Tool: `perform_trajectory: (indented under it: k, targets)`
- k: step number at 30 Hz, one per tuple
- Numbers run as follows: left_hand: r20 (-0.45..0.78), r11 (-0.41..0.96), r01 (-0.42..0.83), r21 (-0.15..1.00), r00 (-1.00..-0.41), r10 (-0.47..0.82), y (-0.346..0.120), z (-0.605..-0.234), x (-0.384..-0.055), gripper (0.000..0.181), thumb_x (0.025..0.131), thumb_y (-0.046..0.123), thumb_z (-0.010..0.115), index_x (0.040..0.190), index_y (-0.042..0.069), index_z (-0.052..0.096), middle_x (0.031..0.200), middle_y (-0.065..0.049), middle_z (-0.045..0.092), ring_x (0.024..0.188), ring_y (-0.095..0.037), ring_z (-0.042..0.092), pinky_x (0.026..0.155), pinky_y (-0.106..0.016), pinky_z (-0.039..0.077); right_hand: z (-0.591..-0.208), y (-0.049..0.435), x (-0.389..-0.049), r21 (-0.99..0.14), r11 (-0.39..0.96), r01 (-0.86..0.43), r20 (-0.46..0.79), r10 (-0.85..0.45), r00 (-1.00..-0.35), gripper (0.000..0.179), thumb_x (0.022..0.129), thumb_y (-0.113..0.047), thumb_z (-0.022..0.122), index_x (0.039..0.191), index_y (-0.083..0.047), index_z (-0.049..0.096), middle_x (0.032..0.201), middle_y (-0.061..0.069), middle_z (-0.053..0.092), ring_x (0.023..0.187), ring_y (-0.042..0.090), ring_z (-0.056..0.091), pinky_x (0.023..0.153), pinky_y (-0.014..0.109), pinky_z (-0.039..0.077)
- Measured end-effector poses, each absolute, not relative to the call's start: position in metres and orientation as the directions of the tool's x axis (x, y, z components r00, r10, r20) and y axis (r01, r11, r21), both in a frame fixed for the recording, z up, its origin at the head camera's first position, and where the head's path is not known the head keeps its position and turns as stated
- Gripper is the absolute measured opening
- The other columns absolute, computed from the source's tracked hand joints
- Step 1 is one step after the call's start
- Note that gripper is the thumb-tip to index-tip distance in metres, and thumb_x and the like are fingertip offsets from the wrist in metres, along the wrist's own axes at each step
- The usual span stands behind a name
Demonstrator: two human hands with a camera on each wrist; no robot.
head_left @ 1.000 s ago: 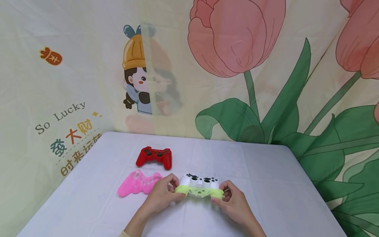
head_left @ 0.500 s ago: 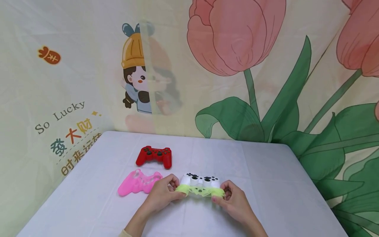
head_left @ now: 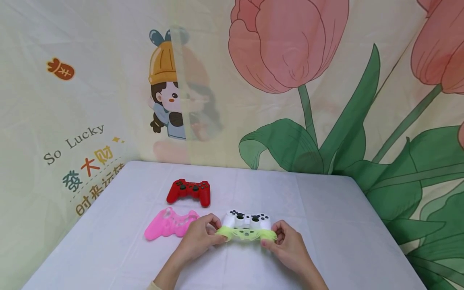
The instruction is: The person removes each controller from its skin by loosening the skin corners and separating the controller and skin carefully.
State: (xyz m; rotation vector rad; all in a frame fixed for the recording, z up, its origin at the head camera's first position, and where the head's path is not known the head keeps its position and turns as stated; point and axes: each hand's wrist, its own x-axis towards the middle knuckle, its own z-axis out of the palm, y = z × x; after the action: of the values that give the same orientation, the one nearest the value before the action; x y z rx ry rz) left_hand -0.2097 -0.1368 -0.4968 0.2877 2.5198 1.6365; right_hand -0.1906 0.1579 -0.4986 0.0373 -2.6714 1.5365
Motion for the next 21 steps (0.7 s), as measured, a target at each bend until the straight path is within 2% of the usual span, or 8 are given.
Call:
perform_trajectory:
  k: [3,15,21]
  targets:
    - [-0.009,0.401,0.082,0.912,-0.976,0.220,-0.1365,-0.4961,-0.2091,0.036,0.080,0.023,0.093,0.102,0.014,0.065,0.079,0.000,0.071,0.065,-0.012,0.057,0.058,-0.026,0.046,-0.4989,0.1585,-0.1907,-0.862,0.505,-0.051,0.068,0.014,-0.998,0.045,0.073,-0.016,0.099,0.096,-0.011,0.061,0.076,0.001,0.055,0.068,0.012,0.049,0.059,0.023,0.040]
    - [-0.004,0.405,0.091,0.910,-0.974,0.227,-0.1352,-0.5004,-0.2107,0.034,0.081,0.022,0.093,0.100,0.016,0.066,0.082,0.002,0.074,0.070,-0.013,0.066,0.061,-0.026,0.050,-0.5010,0.1607,-0.1922,-0.865,0.501,-0.043,0.072,0.039,-0.997,0.043,0.073,-0.015,0.098,0.095,-0.011,0.061,0.076,0.000,0.057,0.066,0.011,0.051,0.059,0.022,0.042]
    - [0.009,0.405,0.102,0.908,-0.974,0.226,-0.1342,-0.5008,-0.2105,0.033,0.080,0.019,0.092,0.100,0.014,0.066,0.082,0.001,0.075,0.073,-0.013,0.068,0.061,-0.026,0.050,-0.5016,0.1603,-0.1922,-0.870,0.491,-0.038,0.073,0.052,-0.996,0.043,0.073,-0.016,0.098,0.094,-0.010,0.061,0.076,0.000,0.057,0.067,0.012,0.051,0.059,0.023,0.043]
